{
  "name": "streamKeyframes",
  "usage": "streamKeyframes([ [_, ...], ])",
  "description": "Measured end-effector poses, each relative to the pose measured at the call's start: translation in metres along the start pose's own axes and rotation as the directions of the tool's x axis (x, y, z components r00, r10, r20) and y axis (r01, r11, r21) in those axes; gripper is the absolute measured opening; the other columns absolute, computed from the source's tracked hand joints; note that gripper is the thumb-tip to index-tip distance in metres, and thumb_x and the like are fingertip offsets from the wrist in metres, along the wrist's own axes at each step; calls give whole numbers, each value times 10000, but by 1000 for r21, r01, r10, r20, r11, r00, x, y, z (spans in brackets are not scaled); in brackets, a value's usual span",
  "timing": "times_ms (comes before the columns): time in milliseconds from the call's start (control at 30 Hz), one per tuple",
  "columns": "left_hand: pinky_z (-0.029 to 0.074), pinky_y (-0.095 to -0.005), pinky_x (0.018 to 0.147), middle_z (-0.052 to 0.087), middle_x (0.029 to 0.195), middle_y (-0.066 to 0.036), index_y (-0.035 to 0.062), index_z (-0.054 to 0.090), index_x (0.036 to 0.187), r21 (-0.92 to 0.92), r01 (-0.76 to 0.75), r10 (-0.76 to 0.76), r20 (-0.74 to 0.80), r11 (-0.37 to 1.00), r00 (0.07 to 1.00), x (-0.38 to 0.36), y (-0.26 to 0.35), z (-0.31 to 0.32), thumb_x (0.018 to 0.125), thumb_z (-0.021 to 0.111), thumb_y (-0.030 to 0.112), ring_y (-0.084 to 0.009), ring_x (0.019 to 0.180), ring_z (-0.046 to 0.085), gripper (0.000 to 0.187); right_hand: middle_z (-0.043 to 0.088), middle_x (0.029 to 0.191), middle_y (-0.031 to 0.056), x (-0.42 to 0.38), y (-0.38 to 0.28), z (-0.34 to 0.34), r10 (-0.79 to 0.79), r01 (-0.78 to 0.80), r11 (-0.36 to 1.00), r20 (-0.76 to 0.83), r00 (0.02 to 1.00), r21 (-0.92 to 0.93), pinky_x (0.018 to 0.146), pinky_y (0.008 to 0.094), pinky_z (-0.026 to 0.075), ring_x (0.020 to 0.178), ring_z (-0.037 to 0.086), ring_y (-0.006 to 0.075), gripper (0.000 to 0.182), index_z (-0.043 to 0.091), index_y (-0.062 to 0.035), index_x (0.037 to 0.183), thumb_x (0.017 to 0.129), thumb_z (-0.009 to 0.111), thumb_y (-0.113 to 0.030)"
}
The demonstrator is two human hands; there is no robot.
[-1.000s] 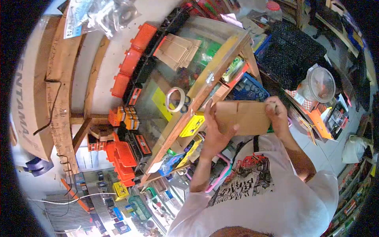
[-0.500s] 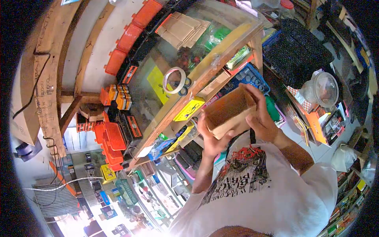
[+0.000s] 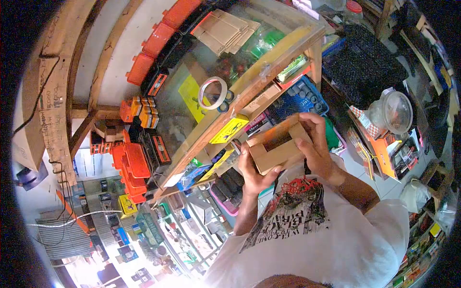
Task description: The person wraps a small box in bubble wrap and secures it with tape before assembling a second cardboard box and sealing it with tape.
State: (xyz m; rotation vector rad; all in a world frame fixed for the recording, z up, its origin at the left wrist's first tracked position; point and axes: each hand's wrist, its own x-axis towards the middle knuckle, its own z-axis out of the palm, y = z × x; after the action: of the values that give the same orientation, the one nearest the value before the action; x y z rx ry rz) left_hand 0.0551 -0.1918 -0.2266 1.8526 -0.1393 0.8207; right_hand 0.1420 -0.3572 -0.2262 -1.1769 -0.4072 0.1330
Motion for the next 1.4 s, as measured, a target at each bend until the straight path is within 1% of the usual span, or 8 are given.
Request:
streamKeyframes([
  [100, 489, -497, 971, 485, 1350, -272, 111, 534, 1377, 246, -244, 136, 387, 938, 912, 28, 16, -17, 796, 824, 171, -393, 1217, 539, 652, 571, 1245, 195, 11, -9, 1, 64, -64, 998, 16, 998, -12, 1017, 409, 430, 1163, 558, 295, 274, 563, -30, 1191, 972, 572, -195],
  [267, 485, -508, 983, 491, 1370, -290, 109, 598, 1267, 9, -66, 63, 178, 998, 982, 16, 4, -11, 810, 806, 205, -405, 1237, 536, 511, 656, 1079, 189, 15, 0, -9, -141, 172, 967, 164, 976, -190, 926, 417, 489, 1028, 639, 313, 151, 583, -32, 1032, 946, 597, -156],
  [333, 483, -509, 989, 514, 1361, -297, 78, 653, 1165, -40, 166, -164, 58, 985, 985, 12, 15, -10, 818, 792, 253, -405, 1238, 545, 414, 646, 1066, 208, 13, 0, -9, -181, 217, 959, 195, 964, -181, 888, 397, 495, 999, 641, 287, 120, 576, -8, 987, 948, 576, -121],
  [467, 492, -501, 978, 547, 1346, -282, 72, 682, 1131, 116, 43, -63, 171, 992, 983, 17, 12, -22, 811, 790, 272, -400, 1223, 562, 392, 653, 1055, 207, 16, 4, -10, -166, 240, 936, 278, 946, -257, 848, 383, 505, 963, 652, 280, 100, 578, 0, 955, 934, 604, -94],
  [567, 501, -497, 968, 563, 1335, -275, 62, 713, 1074, 86, 58, -76, 223, 995, 972, 8, 4, -30, 798, 795, 269, -400, 1206, 577, 354, 667, 1076, 187, 18, 7, -16, 62, -3, 989, 389, 919, -150, 836, 386, 512, 964, 662, 272, 141, 592, -4, 949, 920, 666, -120],
  [800, 495, -491, 973, 575, 1307, -273, 60, 733, 1088, -51, 234, -185, 460, 971, 868, -7, 12, -57, 762, 808, 218, -396, 1176, 593, 370, 704, 1013, 142, 13, -9, -27, 276, -20, 938, 710, 648, -347, 792, 354, 530, 919, 707, 267, 361, 657, -51, 1176, 934, 686, -317],
  [1300, 477, -509, 1004, 576, 1304, -257, 85, 703, 1152, 9, 247, -211, 552, 969, 807, -22, 25, -60, 731, 812, 163, -416, 1197, 578, 442, 705, 974, 103, -11, 5, -24, 222, 17, 942, 662, 716, -335, 821, 362, 529, 927, 690, 262, 145, 680, -56, 1039, 897, 670, -87],
  [1400, 462, -515, 1016, 549, 1338, -256, 89, 676, 1174, -31, 246, -189, 547, 969, 815, -26, 20, -62, 740, 812, 177, -418, 1230, 548, 463, 686, 1017, 76, -3, -17, -24, 414, -251, 910, 677, 609, -330, 834, 343, 516, 958, 661, 201, 231, 656, -49, 1090, 912, 720, -181],
])
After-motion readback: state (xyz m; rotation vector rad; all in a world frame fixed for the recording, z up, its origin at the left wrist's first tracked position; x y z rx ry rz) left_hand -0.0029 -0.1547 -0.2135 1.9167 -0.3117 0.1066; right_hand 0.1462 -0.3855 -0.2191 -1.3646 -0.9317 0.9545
